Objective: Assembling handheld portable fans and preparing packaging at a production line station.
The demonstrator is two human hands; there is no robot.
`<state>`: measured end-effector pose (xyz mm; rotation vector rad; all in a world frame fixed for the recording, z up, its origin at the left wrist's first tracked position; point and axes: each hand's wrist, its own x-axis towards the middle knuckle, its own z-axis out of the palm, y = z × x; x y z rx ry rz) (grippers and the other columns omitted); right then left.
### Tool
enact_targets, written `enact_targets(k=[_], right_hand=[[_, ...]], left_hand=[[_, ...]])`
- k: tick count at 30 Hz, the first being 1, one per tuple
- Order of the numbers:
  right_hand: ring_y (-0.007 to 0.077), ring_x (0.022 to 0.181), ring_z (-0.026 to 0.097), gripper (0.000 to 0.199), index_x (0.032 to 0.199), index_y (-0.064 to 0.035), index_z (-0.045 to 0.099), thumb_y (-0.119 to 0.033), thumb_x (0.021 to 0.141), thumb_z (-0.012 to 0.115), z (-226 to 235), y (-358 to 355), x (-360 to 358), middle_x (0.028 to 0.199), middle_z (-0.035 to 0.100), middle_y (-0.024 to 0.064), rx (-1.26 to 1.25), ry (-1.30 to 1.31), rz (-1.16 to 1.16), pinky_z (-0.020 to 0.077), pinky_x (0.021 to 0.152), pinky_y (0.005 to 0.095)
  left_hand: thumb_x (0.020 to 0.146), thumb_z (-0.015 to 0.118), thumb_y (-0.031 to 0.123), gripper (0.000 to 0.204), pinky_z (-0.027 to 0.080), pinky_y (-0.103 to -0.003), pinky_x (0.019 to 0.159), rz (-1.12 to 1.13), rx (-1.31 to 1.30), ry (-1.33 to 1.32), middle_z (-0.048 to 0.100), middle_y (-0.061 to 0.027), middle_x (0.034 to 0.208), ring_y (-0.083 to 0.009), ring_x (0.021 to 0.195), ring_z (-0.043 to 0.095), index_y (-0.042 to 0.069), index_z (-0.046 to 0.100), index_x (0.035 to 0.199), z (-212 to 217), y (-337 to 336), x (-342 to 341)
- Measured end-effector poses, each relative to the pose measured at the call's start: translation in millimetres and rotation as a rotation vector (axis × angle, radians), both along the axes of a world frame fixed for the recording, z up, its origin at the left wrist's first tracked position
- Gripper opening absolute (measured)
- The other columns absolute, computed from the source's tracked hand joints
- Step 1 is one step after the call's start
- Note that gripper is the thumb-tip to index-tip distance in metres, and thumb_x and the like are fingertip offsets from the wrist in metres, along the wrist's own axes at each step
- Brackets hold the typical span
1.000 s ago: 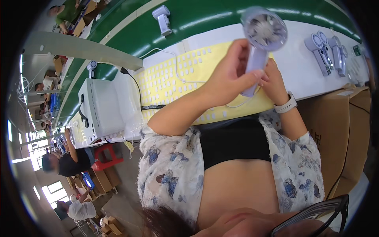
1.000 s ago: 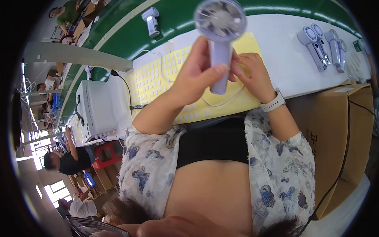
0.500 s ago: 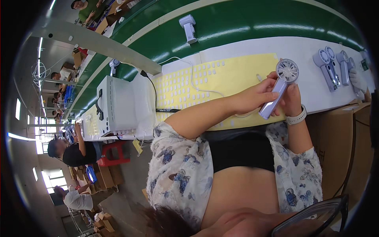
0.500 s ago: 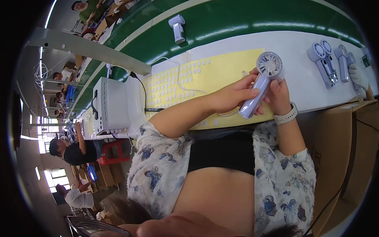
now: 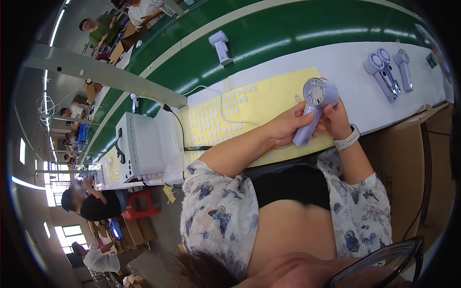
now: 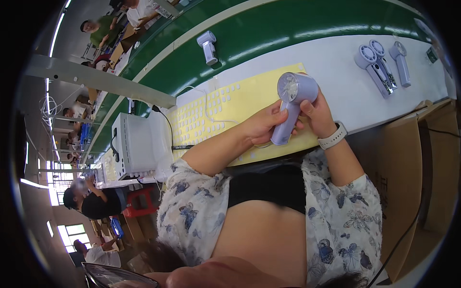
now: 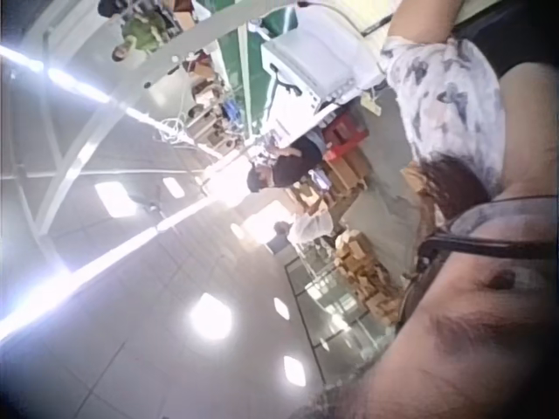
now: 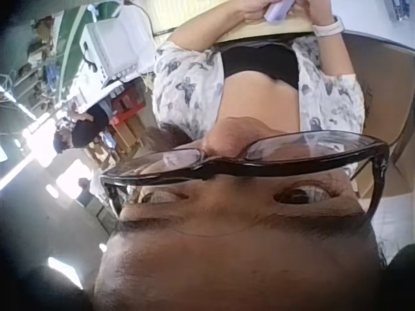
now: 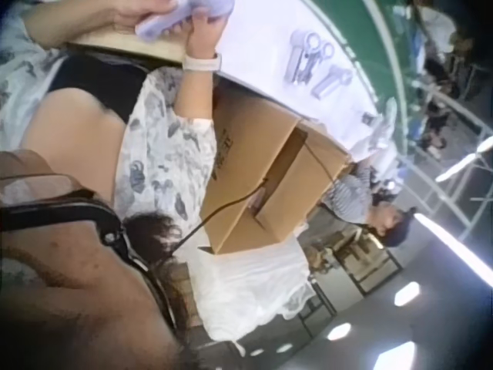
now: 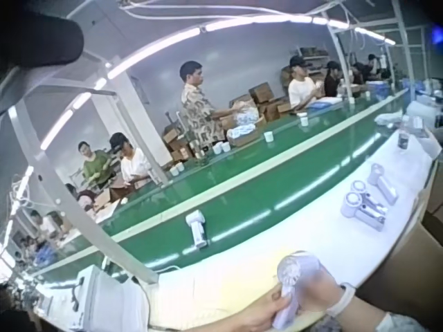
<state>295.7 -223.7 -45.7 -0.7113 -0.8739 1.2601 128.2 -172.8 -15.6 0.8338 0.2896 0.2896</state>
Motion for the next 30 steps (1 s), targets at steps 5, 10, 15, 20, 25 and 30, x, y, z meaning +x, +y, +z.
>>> enact_targets(k=[5, 10, 15, 20, 25, 30], right_hand=[[0.0148, 0.100, 0.054, 0.064, 0.135, -0.0055, 0.036, -0.039, 0.088, 0.064, -7.5, 0.0, 11.1, 0.118, 0.052, 0.0050, -0.129, 0.087, 0.046, 0.0480, 0.082, 0.0275], [0.0177, 0.092, 0.057, 0.062, 0.128, -0.0018, 0.041, -0.046, 0.089, 0.059, -6.5, 10.5, -3.1, 0.108, 0.056, 0.0085, 0.026, -0.025, -0.345, 0.0479, 0.083, 0.0309], [0.0189, 0.082, 0.056, 0.060, 0.112, -0.0012, 0.051, -0.057, 0.094, 0.038, -7.0, 2.7, 8.0, 0.093, 0.057, 0.0088, -0.024, 0.231, -0.161, 0.0441, 0.077, 0.0321], [0.0202, 0.075, 0.053, 0.075, 0.101, -0.0014, 0.053, -0.068, 0.092, 0.019, -1.4, 6.4, 10.8, 0.081, 0.056, 0.0085, 0.183, 0.179, 0.226, 0.0408, 0.071, 0.0304], [0.0199, 0.073, 0.053, 0.074, 0.103, -0.0005, 0.053, -0.068, 0.091, 0.023, -4.3, 10.2, 4.5, 0.081, 0.056, 0.0083, 0.202, 0.245, 0.333, 0.0413, 0.071, 0.0310], [0.0201, 0.072, 0.055, 0.079, 0.116, 0.0006, 0.051, -0.070, 0.089, 0.029, -11.9, 7.1, 7.1, 0.080, 0.058, 0.0083, 0.159, 0.256, 0.343, 0.0431, 0.069, 0.0313]], left_hand=[[0.091, 0.060, 0.038, 0.053, 0.051, -0.031, 0.081, -0.022, 0.030, 0.118, 0.057, -0.0075, 0.113, -0.0178, 0.102, 0.059, 0.008, 0.043, 0.131, 8.2, 16.2, 5.4], [0.090, 0.062, 0.033, 0.044, 0.048, -0.034, 0.084, -0.012, 0.758, 0.403, 0.059, -0.0103, 0.112, -0.0234, 0.102, 0.059, 0.004, 0.052, 0.122, 46.2, 29.6, -1.4], [0.086, 0.064, 0.025, 0.031, 0.046, -0.037, 0.090, 0.457, 1.917, 0.680, 0.061, -0.0123, 0.115, -0.0295, 0.101, 0.059, 0.003, 0.063, 0.108, 48.8, 101.0, -1.3], [0.087, 0.060, 0.034, 0.031, 0.043, -0.043, 0.093, 0.865, 2.238, 1.299, 0.052, -0.0210, 0.126, -0.0350, 0.107, 0.056, 0.017, 0.065, 0.113, -23.6, 219.1, -56.7], [0.088, 0.059, 0.034, 0.030, 0.047, -0.046, 0.087, 0.714, 1.587, 1.294, 0.051, -0.0190, 0.127, -0.0341, 0.105, 0.057, 0.017, 0.065, 0.112, -52.0, 251.8, -80.3], [0.095, 0.051, 0.025, 0.027, 0.051, -0.043, 0.085, 0.815, 1.032, 0.882, 0.054, -0.0162, 0.123, -0.0306, 0.101, 0.059, 0.009, 0.060, 0.114, -28.6, 242.9, -91.9]])
